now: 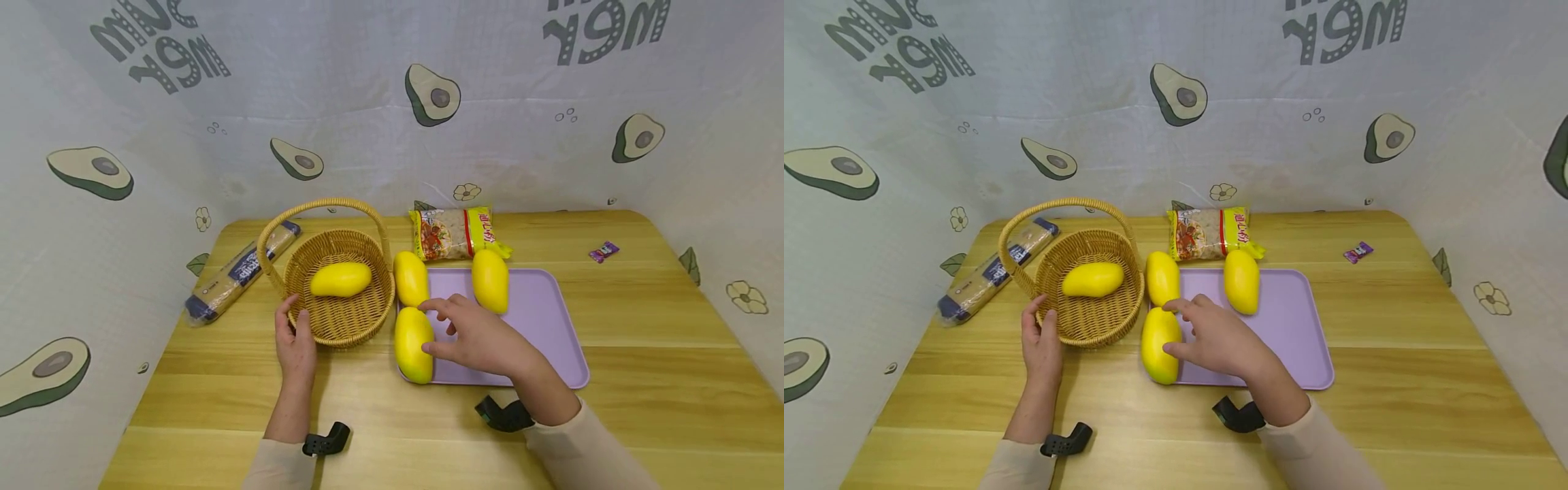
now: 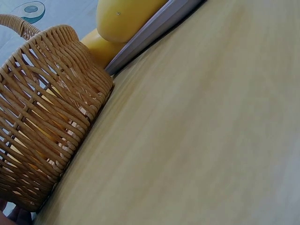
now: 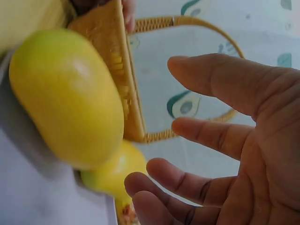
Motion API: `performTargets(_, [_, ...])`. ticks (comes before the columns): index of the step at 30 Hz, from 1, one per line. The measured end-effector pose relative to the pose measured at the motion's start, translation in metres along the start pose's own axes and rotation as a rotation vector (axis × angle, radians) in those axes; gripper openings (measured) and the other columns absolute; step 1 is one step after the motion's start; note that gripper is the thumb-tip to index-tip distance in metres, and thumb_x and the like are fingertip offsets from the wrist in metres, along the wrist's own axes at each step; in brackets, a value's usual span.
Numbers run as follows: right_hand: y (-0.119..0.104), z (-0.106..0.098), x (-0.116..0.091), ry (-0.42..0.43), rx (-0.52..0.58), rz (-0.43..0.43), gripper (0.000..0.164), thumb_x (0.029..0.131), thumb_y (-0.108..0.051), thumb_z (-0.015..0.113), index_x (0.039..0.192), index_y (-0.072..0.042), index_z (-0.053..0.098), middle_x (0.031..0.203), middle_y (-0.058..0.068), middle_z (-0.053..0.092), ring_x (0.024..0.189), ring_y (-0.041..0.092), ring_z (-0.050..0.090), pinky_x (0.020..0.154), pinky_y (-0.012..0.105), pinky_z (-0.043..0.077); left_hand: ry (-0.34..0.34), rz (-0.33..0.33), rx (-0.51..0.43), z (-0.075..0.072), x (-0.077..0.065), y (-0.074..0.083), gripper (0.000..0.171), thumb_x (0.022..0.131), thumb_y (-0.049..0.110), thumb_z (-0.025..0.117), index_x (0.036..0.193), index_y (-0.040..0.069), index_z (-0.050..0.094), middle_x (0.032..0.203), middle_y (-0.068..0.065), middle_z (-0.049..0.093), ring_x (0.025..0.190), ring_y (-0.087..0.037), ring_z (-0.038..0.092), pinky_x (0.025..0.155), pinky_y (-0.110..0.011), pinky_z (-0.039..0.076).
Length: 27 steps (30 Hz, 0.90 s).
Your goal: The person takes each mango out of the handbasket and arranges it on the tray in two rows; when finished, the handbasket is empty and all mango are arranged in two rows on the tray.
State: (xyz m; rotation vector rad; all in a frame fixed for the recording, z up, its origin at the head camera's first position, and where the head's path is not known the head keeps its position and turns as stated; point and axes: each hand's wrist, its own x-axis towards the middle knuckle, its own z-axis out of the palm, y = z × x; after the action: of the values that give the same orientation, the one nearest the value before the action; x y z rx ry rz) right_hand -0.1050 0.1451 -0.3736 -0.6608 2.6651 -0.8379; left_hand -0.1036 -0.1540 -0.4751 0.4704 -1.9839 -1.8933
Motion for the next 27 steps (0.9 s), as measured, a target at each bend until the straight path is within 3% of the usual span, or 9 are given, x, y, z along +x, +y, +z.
performTargets(7, [-0.030, 0.018, 0.001, -0.071, 0.078, -0.095, 0.057, 0.089, -0.039, 0.078, 0.140, -0.022, 0.059, 0.119, 0.003, 0.062, 0.101, 0.018, 0.064, 0.079, 0.030, 0.052, -0.004, 0.002, 0.016, -0.001, 0.000, -0.002, 0.039, 0.106, 0.016, 0.046, 0.143, 0.006, 0.048, 0.161, -0.011, 0.037, 0.154, -0.026, 0.026, 0.121, -0.050, 0.025])
performTargets(12, [-0.057, 0.032, 0.015, -0.050, 0.172, -0.114, 0.059, 0.090, -0.038, 0.077, 0.144, -0.024, 0.056, 0.124, 0.002, 0.062, 0.105, 0.019, 0.065, 0.079, 0.031, 0.053, -0.001, 0.015, 0.022, -0.002, 0.002, 0.000, 0.039, 0.106, 0.016, 0.047, 0.143, 0.005, 0.048, 0.161, -0.011, 0.037, 0.154, -0.027, 0.026, 0.122, -0.051, 0.024])
performTargets(15, [-0.072, 0.041, 0.025, -0.002, 0.235, -0.107, 0.060, 0.089, -0.035, 0.078, 0.144, -0.023, 0.056, 0.129, 0.004, 0.062, 0.108, 0.022, 0.065, 0.081, 0.032, 0.054, -0.008, 0.019, 0.025, -0.002, 0.003, 0.001, 0.039, 0.106, 0.015, 0.047, 0.143, 0.006, 0.048, 0.158, -0.010, 0.040, 0.151, -0.026, 0.032, 0.118, -0.047, 0.029])
performTargets(21, [-0.087, 0.060, 0.056, 0.195, 0.333, -0.060, 0.059, 0.089, -0.031, 0.079, 0.142, -0.016, 0.057, 0.131, 0.012, 0.061, 0.116, 0.031, 0.061, 0.094, 0.044, 0.052, -0.009, 0.003, 0.018, 0.001, 0.002, 0.002, 0.039, 0.106, 0.015, 0.046, 0.144, 0.008, 0.048, 0.155, -0.007, 0.044, 0.141, -0.022, 0.043, 0.099, -0.019, 0.039])
performTargets(23, [-0.090, 0.065, 0.067, 0.251, 0.385, -0.011, 0.060, 0.089, -0.031, 0.078, 0.143, -0.017, 0.056, 0.136, 0.014, 0.058, 0.122, 0.034, 0.059, 0.098, 0.050, 0.050, -0.006, 0.005, 0.020, 0.001, 0.001, 0.002, 0.039, 0.106, 0.015, 0.046, 0.144, 0.007, 0.048, 0.155, -0.008, 0.043, 0.142, -0.023, 0.042, 0.101, -0.022, 0.039])
performTargets(27, [-0.097, 0.074, 0.087, 0.327, 0.397, 0.055, 0.065, 0.089, -0.038, 0.078, 0.147, -0.020, 0.053, 0.145, 0.012, 0.052, 0.129, 0.034, 0.057, 0.103, 0.054, 0.049, -0.004, 0.007, 0.026, 0.000, 0.001, 0.001, 0.039, 0.106, 0.016, 0.047, 0.143, 0.007, 0.049, 0.157, -0.008, 0.042, 0.148, -0.023, 0.035, 0.115, -0.042, 0.033])
